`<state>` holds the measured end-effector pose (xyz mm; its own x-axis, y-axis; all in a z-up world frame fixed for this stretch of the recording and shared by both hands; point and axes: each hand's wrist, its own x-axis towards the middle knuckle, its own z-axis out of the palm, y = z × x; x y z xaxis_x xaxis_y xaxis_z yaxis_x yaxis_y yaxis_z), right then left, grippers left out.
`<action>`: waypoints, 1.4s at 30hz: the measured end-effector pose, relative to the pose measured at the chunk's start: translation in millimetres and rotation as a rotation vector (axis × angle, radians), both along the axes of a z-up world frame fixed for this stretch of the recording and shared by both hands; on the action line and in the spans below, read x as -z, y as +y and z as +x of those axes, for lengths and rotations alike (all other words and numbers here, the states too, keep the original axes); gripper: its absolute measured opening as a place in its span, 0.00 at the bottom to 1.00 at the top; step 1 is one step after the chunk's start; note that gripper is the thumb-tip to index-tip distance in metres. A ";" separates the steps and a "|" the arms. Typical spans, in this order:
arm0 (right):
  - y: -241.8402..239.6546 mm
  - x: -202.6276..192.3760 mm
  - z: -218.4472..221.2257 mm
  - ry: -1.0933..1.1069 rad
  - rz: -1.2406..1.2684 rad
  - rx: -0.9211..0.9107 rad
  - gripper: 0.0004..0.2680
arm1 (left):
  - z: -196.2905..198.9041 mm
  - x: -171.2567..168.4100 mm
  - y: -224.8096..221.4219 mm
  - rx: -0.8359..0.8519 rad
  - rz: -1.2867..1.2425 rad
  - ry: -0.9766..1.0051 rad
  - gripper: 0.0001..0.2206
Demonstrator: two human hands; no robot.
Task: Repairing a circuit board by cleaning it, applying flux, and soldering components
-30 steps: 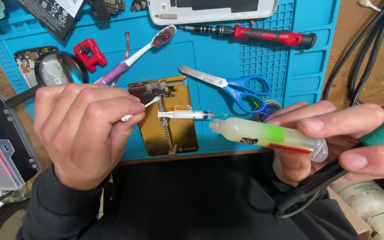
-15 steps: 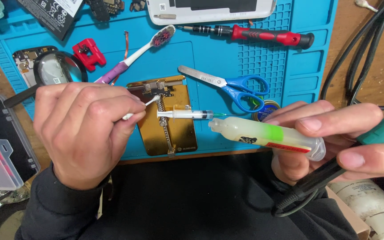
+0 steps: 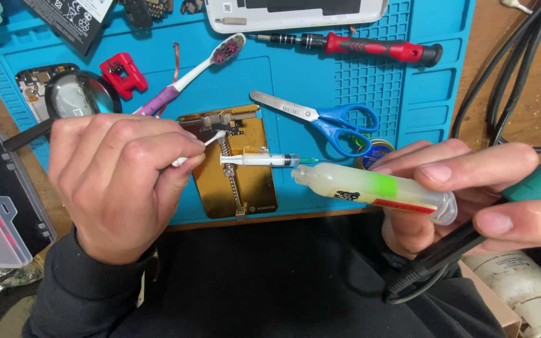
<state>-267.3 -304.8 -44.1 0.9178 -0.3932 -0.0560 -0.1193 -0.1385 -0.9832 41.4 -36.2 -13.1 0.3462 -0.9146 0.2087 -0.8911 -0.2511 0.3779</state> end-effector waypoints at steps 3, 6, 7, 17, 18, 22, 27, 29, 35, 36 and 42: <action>-1.6 2.5 -2.8 -0.094 -0.051 -0.028 0.15 | -0.2 0.2 -1.5 0.003 0.001 -0.021 0.09; -66.5 -15.0 0.9 0.094 0.337 -0.442 0.17 | 0.2 -0.3 -1.3 0.006 -0.004 0.007 0.08; -54.8 -11.9 -3.5 0.094 0.337 -0.442 0.17 | -0.1 -0.7 -1.2 0.006 -0.003 0.007 0.08; 53.5 3.5 54.6 -0.271 -0.142 0.409 0.12 | -0.9 -2.4 -2.1 0.010 -0.021 0.013 0.08; 53.5 3.8 56.1 -0.310 -0.161 0.406 0.13 | -1.4 -3.3 -2.4 0.007 -0.028 0.024 0.08; 45.4 1.0 43.9 -0.303 -0.169 0.355 0.13 | 0.1 -0.1 -2.7 0.032 -0.034 0.010 0.07; 48.8 0.5 46.1 -0.178 -0.105 0.371 0.12 | -2.1 -0.7 -3.6 0.020 -0.033 0.025 0.07; 49.2 2.8 46.6 -0.207 -0.115 0.374 0.12 | -2.9 -1.9 -5.2 0.023 -0.037 0.040 0.07; 35.4 0.0 33.3 -0.270 -0.170 0.232 0.15 | -2.0 -3.4 -7.5 0.045 -0.026 0.030 0.08; 35.6 0.6 29.8 -0.224 -0.155 0.235 0.14 | -2.0 -3.8 -7.4 0.048 -0.021 0.030 0.08; 53.6 -5.5 52.8 -0.215 -0.155 0.395 0.12 | -0.3 -0.3 -4.8 0.058 -0.023 0.021 0.09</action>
